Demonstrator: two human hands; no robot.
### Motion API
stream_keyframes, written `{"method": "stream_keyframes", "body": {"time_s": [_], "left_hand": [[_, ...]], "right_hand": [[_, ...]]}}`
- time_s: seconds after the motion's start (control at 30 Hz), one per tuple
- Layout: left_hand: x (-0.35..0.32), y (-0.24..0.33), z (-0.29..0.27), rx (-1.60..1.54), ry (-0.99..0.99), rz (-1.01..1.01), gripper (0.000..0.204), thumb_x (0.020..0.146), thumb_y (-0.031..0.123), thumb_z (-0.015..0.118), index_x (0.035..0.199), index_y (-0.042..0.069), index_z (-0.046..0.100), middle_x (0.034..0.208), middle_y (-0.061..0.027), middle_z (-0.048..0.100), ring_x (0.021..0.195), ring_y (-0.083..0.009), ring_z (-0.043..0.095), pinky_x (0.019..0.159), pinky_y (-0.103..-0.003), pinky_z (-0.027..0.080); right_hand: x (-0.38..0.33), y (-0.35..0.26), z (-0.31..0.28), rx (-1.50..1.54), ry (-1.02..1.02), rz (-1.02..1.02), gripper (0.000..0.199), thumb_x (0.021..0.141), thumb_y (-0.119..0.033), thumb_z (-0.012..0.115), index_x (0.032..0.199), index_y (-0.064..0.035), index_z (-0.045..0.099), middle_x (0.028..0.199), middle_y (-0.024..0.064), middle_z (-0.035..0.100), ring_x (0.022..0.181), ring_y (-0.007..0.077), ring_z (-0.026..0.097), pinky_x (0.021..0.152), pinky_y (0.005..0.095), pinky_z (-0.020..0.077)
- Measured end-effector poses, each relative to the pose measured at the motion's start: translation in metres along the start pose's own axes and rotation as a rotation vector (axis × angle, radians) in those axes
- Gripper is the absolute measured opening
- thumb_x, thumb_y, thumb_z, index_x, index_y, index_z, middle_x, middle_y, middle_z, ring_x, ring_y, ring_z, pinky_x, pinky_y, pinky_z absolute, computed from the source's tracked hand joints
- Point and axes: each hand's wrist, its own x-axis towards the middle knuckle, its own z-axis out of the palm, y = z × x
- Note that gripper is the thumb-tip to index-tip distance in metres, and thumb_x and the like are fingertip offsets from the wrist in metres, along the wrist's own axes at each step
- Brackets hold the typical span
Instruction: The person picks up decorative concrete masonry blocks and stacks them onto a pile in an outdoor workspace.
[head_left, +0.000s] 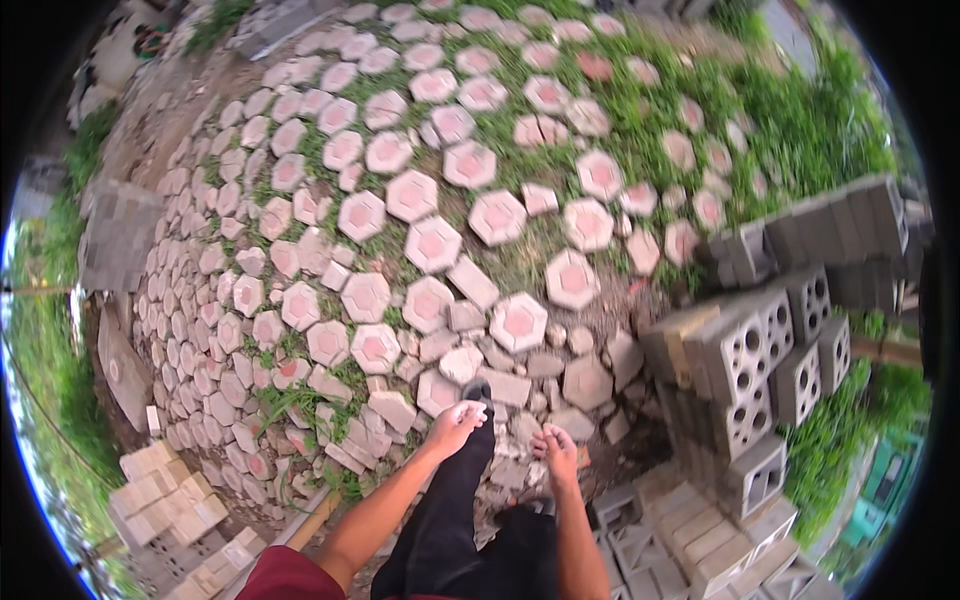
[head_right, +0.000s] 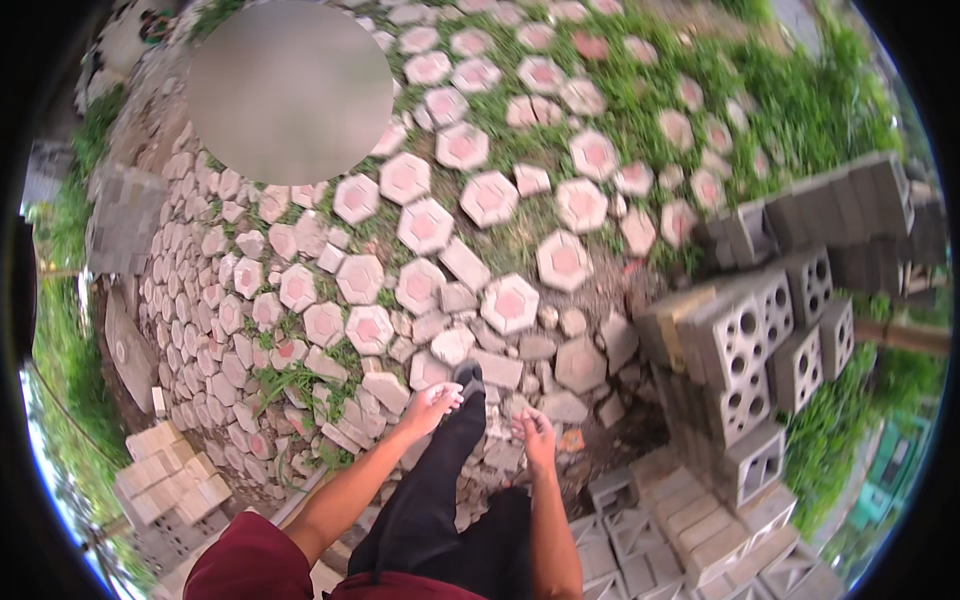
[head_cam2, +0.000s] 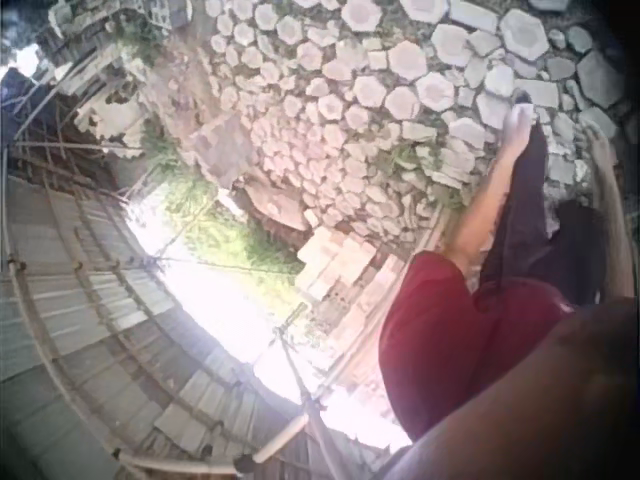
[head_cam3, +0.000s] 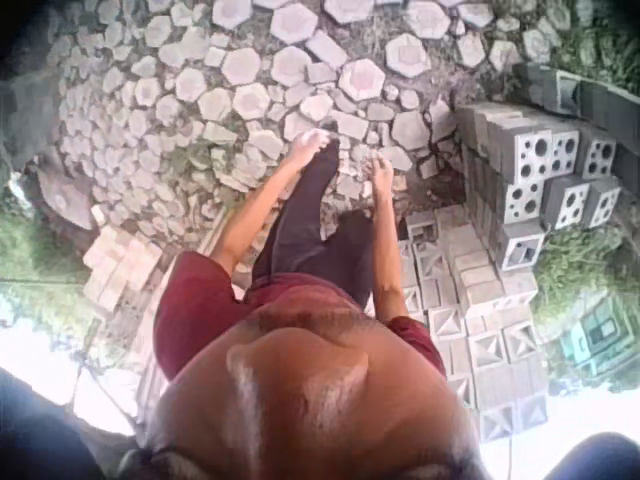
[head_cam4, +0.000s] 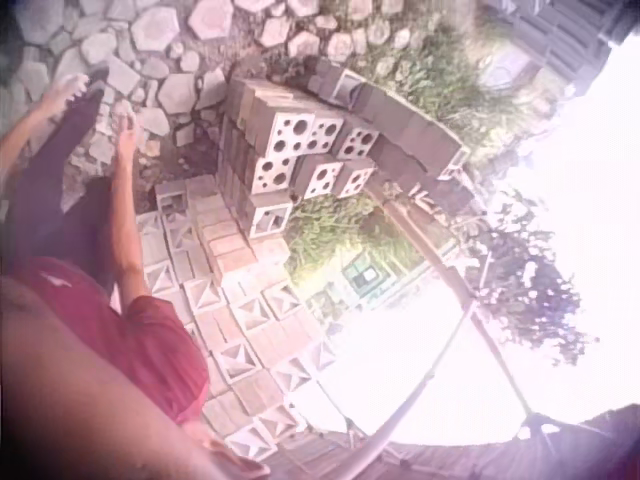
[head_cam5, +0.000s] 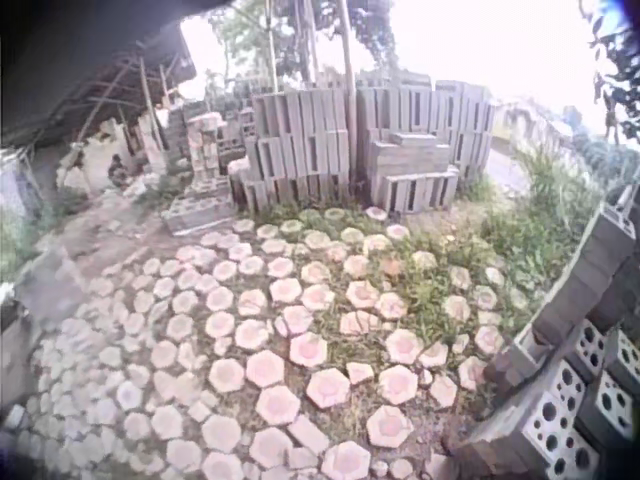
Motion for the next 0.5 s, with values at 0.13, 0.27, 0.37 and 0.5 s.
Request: {"method": "stream_keyframes", "body": {"time_s": [0.13, 0.27, 0.37, 0.5], "left_hand": [[-0.004, 0.086, -0.052, -0.294, 0.111, 0.054, 0.027, 0.094, 0.025, 0.05, 0.108, 0.003, 0.057, 0.092, -0.0044, 0.064, 0.08, -0.0097, 0.059, 0.07, -0.024, 0.047], [-0.004, 0.148, -0.084, -0.393, 0.269, 0.266, 0.026, 0.094, 0.023, 0.051, 0.107, 0.001, 0.057, 0.092, -0.0056, 0.063, 0.08, -0.0105, 0.059, 0.07, -0.024, 0.047], [-0.005, 0.191, -0.09, -0.42, 0.358, 0.31, 0.029, 0.094, 0.025, 0.051, 0.109, 0.001, 0.057, 0.091, -0.0056, 0.063, 0.078, -0.0107, 0.059, 0.069, -0.023, 0.047], [0.006, 0.245, -0.104, -0.447, 0.418, 0.214, 0.032, 0.093, 0.029, 0.052, 0.108, 0.002, 0.058, 0.09, -0.0049, 0.064, 0.076, -0.0098, 0.058, 0.067, -0.023, 0.046]], "right_hand": [[-0.009, -0.096, 0.091, -0.112, -0.141, -0.16, 0.036, 0.091, -0.021, 0.056, 0.117, 0.0031, 0.049, 0.1, 0.0136, 0.063, 0.084, 0.0184, 0.063, 0.071, 0.0298, 0.0516], [-0.036, -0.197, 0.159, -0.123, -0.295, -0.203, 0.032, 0.092, -0.018, 0.054, 0.117, 0.0027, 0.049, 0.099, 0.0124, 0.063, 0.086, 0.0173, 0.063, 0.073, 0.0285, 0.051], [-0.039, -0.252, 0.182, -0.181, -0.374, -0.237, 0.03, 0.093, -0.016, 0.053, 0.116, 0.0024, 0.05, 0.1, 0.0115, 0.063, 0.087, 0.0165, 0.062, 0.074, 0.0277, 0.0505], [-0.028, -0.329, 0.222, -0.275, -0.48, -0.273, 0.029, 0.093, -0.018, 0.053, 0.115, 0.0018, 0.051, 0.099, 0.0104, 0.063, 0.085, 0.0147, 0.062, 0.074, 0.0268, 0.0501]]}}
